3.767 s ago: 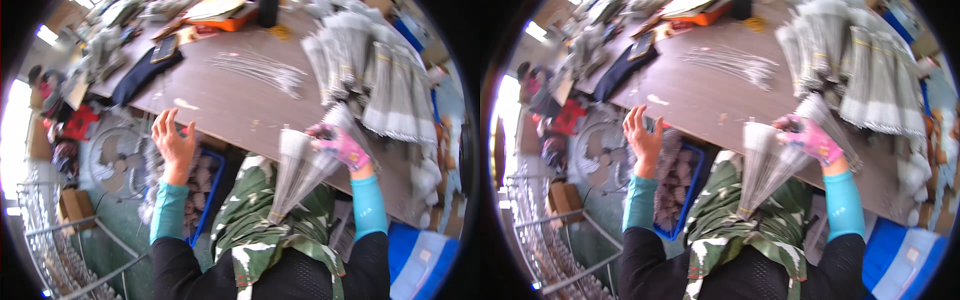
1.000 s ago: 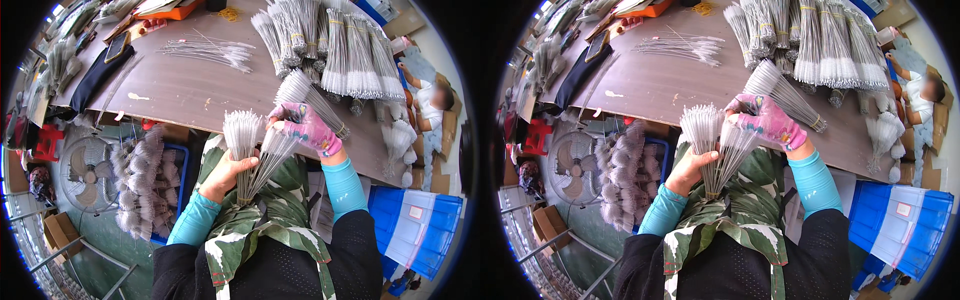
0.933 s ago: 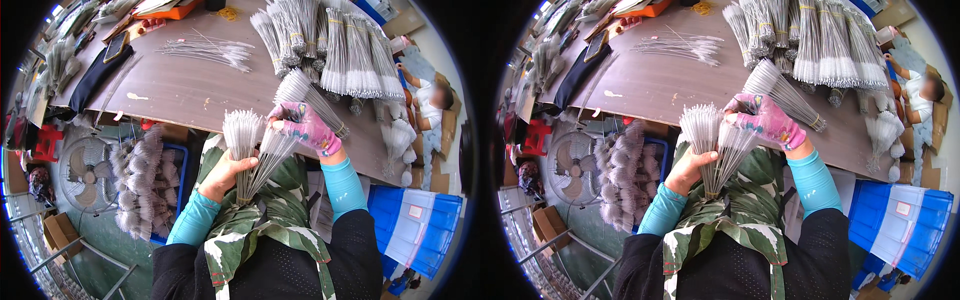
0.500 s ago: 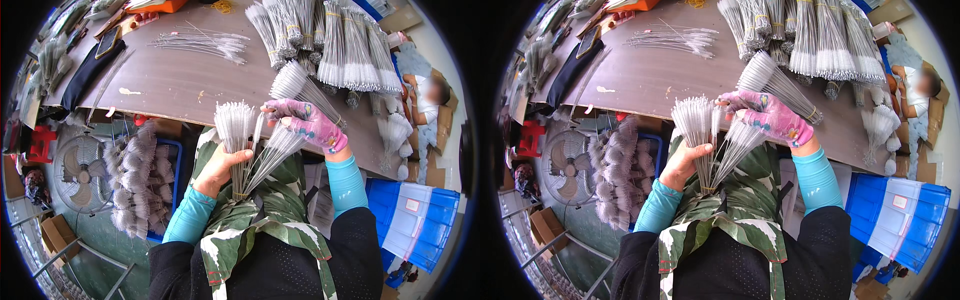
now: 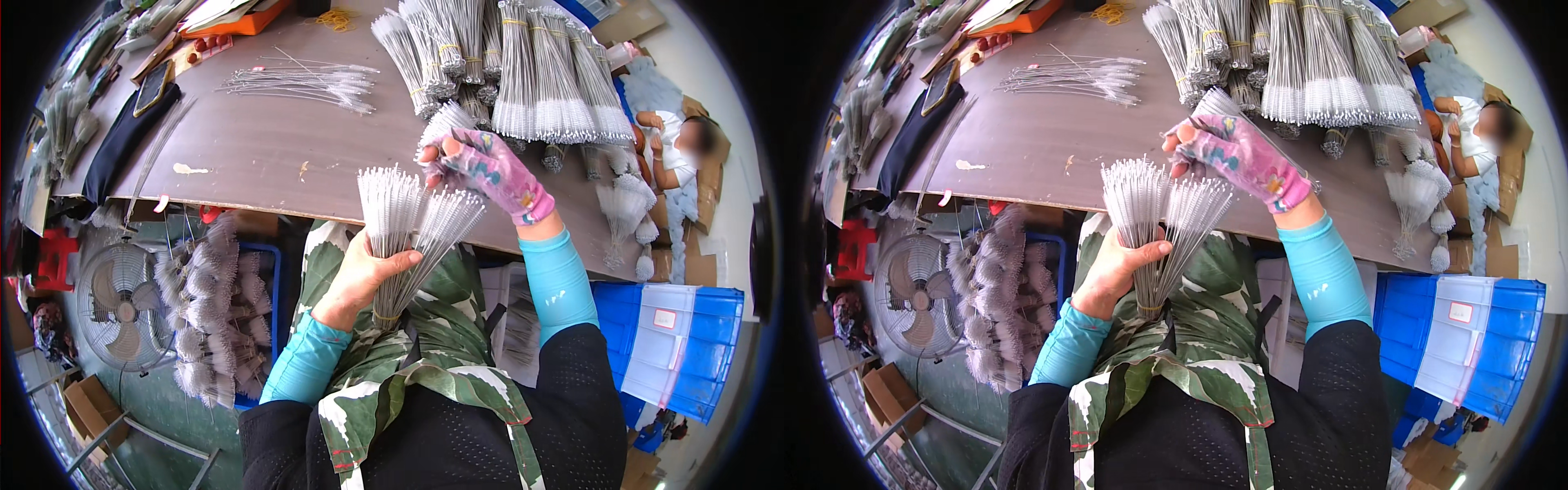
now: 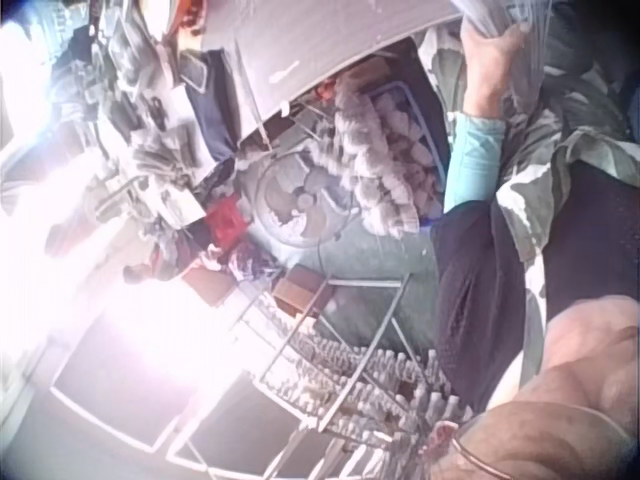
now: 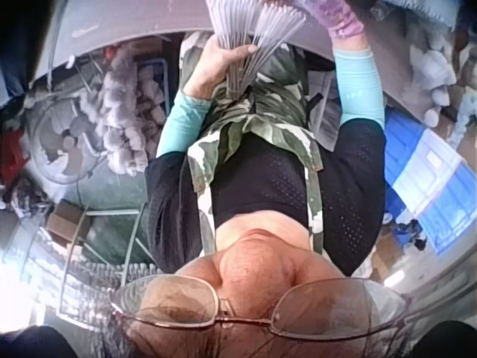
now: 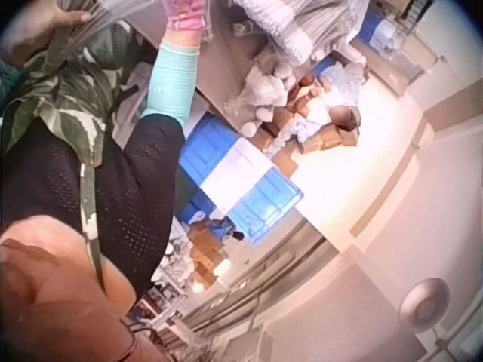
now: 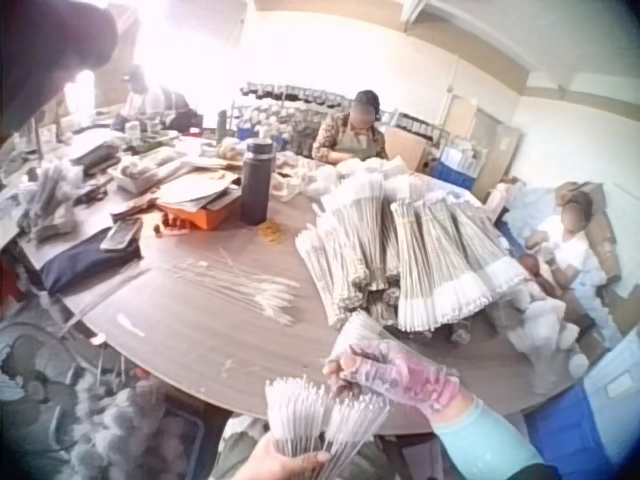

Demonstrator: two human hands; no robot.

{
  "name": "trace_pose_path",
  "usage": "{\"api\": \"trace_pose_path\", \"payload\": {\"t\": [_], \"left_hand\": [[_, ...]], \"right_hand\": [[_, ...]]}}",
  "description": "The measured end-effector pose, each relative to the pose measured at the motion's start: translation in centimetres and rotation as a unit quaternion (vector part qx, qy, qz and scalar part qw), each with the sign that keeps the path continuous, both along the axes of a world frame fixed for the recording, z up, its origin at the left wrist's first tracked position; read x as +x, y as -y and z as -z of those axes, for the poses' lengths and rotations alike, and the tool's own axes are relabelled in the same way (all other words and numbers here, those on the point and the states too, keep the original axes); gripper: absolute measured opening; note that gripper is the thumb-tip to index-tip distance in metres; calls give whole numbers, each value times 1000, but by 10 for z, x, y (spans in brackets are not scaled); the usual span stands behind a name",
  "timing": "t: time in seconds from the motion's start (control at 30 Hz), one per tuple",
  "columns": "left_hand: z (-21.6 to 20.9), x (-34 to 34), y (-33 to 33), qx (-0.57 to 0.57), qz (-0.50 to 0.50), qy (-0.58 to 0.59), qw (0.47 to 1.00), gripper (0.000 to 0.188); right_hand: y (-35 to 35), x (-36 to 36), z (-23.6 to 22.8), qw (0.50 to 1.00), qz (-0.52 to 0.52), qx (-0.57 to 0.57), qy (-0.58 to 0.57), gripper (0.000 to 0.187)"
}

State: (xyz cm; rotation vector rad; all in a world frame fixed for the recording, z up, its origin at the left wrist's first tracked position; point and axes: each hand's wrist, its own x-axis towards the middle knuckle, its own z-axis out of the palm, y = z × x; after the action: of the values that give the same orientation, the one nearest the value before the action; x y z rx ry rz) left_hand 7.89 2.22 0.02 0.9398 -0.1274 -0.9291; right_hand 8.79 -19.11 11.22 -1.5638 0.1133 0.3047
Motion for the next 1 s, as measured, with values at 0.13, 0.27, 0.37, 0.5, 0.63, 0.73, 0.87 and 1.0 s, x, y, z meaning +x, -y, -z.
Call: {"api": "trace_pose_path", "payload": {"t": [0.13, 0.27, 0.37, 0.5, 0.63, 0.73, 0.87, 1.0], "left_hand": [[5, -5, 3, 0, -43, -12, 999, 47], [9, -9, 2, -9, -58, -15, 998, 48], [13, -9, 0, -26, -51, -19, 998, 46], [17, -9, -4, -38, -35, -57, 997, 43], [18, -10, -7, -35, -42, -68, 996, 33], [23, -11, -10, -30, -35, -65, 997, 27], [22, -12, -9, -38, -31, -72, 996, 24], [23, -11, -9, -37, -20, -59, 997, 25]], "right_hand": [[-5, 1, 15, 996, -45, -65, 35, 28], [-14, -9, 11, 998, -18, -64, -6, 28], [-19, -15, 8, 998, -11, -61, 18, 29], [-13, -17, 11, 996, -33, -81, 5, 29], [-9, -20, 15, 998, -13, -68, -2, 27], [-10, -23, 14, 998, -9, -61, -5, 27], [-8, -25, 18, 999, -6, -47, -12, 27], [-13, -26, 13, 998, 0, -66, -5, 26]]}}
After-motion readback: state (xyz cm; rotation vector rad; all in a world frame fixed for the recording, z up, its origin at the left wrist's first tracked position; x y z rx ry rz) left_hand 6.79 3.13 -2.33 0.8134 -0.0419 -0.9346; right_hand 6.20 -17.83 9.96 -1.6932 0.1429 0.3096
